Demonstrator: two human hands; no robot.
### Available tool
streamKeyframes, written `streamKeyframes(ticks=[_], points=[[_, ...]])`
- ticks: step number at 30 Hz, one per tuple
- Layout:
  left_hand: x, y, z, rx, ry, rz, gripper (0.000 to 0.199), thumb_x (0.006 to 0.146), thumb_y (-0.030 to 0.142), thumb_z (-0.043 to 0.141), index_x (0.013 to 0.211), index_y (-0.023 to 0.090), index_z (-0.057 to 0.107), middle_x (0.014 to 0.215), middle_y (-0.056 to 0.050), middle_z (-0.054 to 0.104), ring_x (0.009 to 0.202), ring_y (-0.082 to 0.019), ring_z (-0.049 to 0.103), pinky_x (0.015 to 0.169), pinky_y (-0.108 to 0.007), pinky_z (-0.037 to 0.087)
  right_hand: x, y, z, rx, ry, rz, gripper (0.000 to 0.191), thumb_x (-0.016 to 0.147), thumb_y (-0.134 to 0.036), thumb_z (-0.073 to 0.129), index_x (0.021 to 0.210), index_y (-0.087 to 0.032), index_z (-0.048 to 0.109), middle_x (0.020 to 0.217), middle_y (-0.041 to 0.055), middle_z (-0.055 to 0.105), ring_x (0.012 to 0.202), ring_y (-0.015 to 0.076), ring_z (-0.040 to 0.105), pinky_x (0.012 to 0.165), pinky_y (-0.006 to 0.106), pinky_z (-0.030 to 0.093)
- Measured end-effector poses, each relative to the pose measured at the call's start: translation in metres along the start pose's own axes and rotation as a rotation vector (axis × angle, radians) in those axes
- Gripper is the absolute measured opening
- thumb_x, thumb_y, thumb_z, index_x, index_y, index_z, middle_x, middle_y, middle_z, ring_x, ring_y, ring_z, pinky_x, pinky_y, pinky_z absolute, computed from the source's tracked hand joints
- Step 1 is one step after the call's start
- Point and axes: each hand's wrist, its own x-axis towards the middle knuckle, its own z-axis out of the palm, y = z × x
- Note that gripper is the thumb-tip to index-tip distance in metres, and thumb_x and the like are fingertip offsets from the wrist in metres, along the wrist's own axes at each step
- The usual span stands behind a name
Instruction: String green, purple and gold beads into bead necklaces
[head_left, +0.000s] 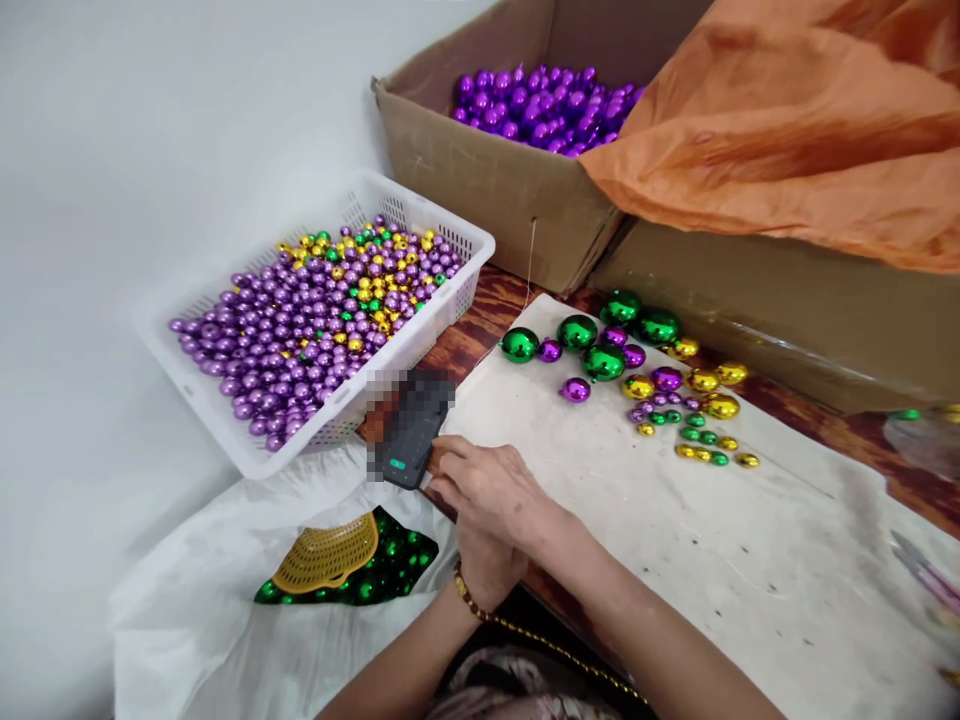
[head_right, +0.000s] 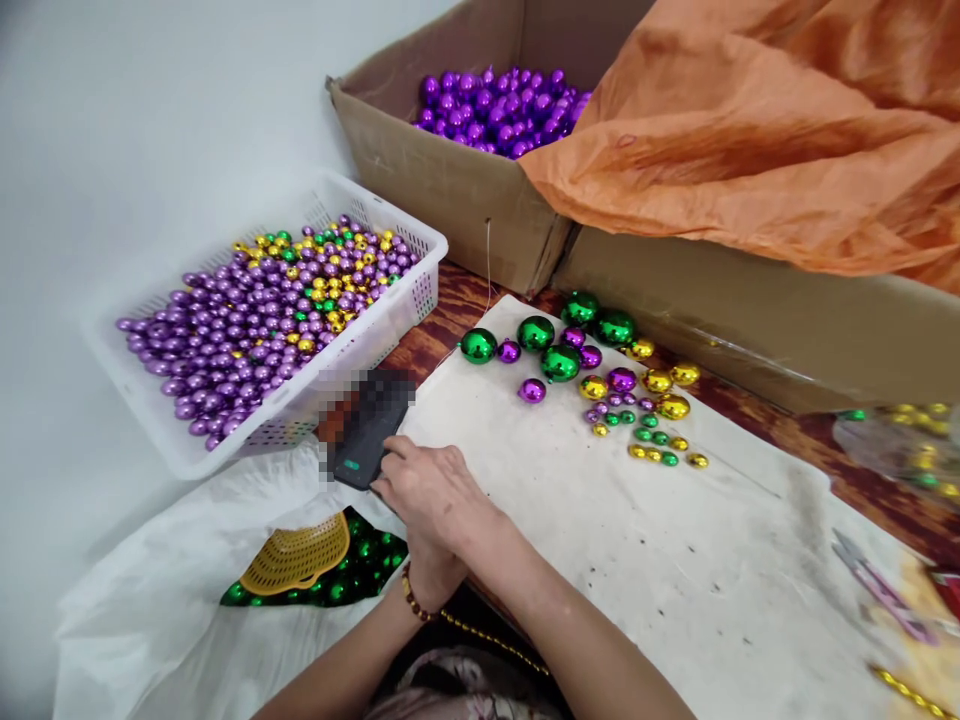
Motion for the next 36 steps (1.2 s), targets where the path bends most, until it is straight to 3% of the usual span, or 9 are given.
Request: streamKeyframes(ticks=[4, 8, 14, 20, 24, 28, 36], points=[[0.023, 0.009, -0.022, 0.007, 0.003, 0.042, 0.018, 0.089, 0.017, 0.051, 0.093, 0.025, 0.067, 0.079, -0.006, 0.073, 0.078, -0.026, 0.069, 0.078, -0.046, 0.053, 0.019, 0.007, -0.034, -0.05, -0.064, -0.03, 0.015, 0.092, -0.033, 0.063, 0.085, -0.025, 0.073, 0.138, 0.002, 0.064, 0.078, 0.0193, 0.068, 0.072, 0.034, 0.052], [0.038, 0.016, -0.03, -0.047, 0.004, 0.018, 0.022, 0.086, 0.008, 0.053, 0.095, 0.024, 0.065, 0.085, -0.005, 0.075, 0.083, -0.023, 0.07, 0.085, -0.044, 0.052, 0.04, 0.007, -0.05, -0.173, -0.168, -0.092, 0.022, 0.093, -0.028, 0.063, 0.074, -0.021, 0.069, 0.147, 0.0026, 0.058, 0.077, 0.019, 0.072, 0.067, 0.032, 0.051], [0.039, 0.016, -0.029, -0.111, -0.027, -0.008, 0.025, 0.087, 0.008, 0.053, 0.1, 0.026, 0.065, 0.084, -0.004, 0.074, 0.078, -0.021, 0.069, 0.084, -0.045, 0.052, 0.07, 0.005, -0.039, -0.185, -0.233, -0.202, 0.034, 0.095, -0.037, 0.064, 0.066, -0.02, 0.065, 0.14, 0.0045, 0.065, 0.096, 0.0247, 0.074, 0.068, 0.031, 0.051], [0.038, 0.015, -0.03, -0.122, -0.041, -0.014, 0.026, 0.087, 0.008, 0.052, 0.101, 0.026, 0.065, 0.082, -0.003, 0.072, 0.075, -0.02, 0.068, 0.089, -0.046, 0.052, 0.091, 0.005, -0.027, -0.303, -0.295, -0.243, 0.034, 0.096, -0.045, 0.064, 0.074, -0.021, 0.074, 0.148, 0.0019, 0.058, 0.084, 0.0232, 0.075, 0.063, 0.031, 0.05], [0.037, 0.015, -0.029, -0.138, -0.033, -0.018, 0.024, 0.087, 0.008, 0.052, 0.1, 0.024, 0.065, 0.081, -0.003, 0.071, 0.075, -0.018, 0.066, 0.091, -0.044, 0.051, 0.1, -0.001, -0.026, -0.352, -0.33, -0.23, 0.034, 0.097, -0.046, 0.062, 0.081, -0.02, 0.077, 0.149, 0.0025, 0.057, 0.093, 0.0257, 0.075, 0.068, 0.033, 0.054], [0.036, 0.014, -0.027, -0.145, 0.002, 0.0, 0.021, 0.088, 0.007, 0.052, 0.099, 0.019, 0.065, 0.08, -0.003, 0.07, 0.076, -0.017, 0.065, 0.093, -0.043, 0.049, 0.097, -0.007, -0.037, -0.383, -0.363, -0.239, 0.036, 0.102, -0.044, 0.055, 0.089, -0.019, 0.077, 0.149, 0.0014, 0.057, 0.105, 0.0248, 0.073, 0.072, 0.032, 0.054], [0.035, 0.013, -0.028, -0.139, -0.027, 0.009, 0.022, 0.088, 0.006, 0.051, 0.099, 0.018, 0.066, 0.08, -0.003, 0.07, 0.077, -0.017, 0.064, 0.096, -0.042, 0.048, 0.055, 0.016, -0.06, -0.254, -0.188, -0.179, 0.041, 0.104, -0.039, 0.053, 0.072, -0.017, 0.066, 0.135, 0.0036, 0.068, 0.102, 0.0206, 0.073, 0.074, 0.028, 0.05]])
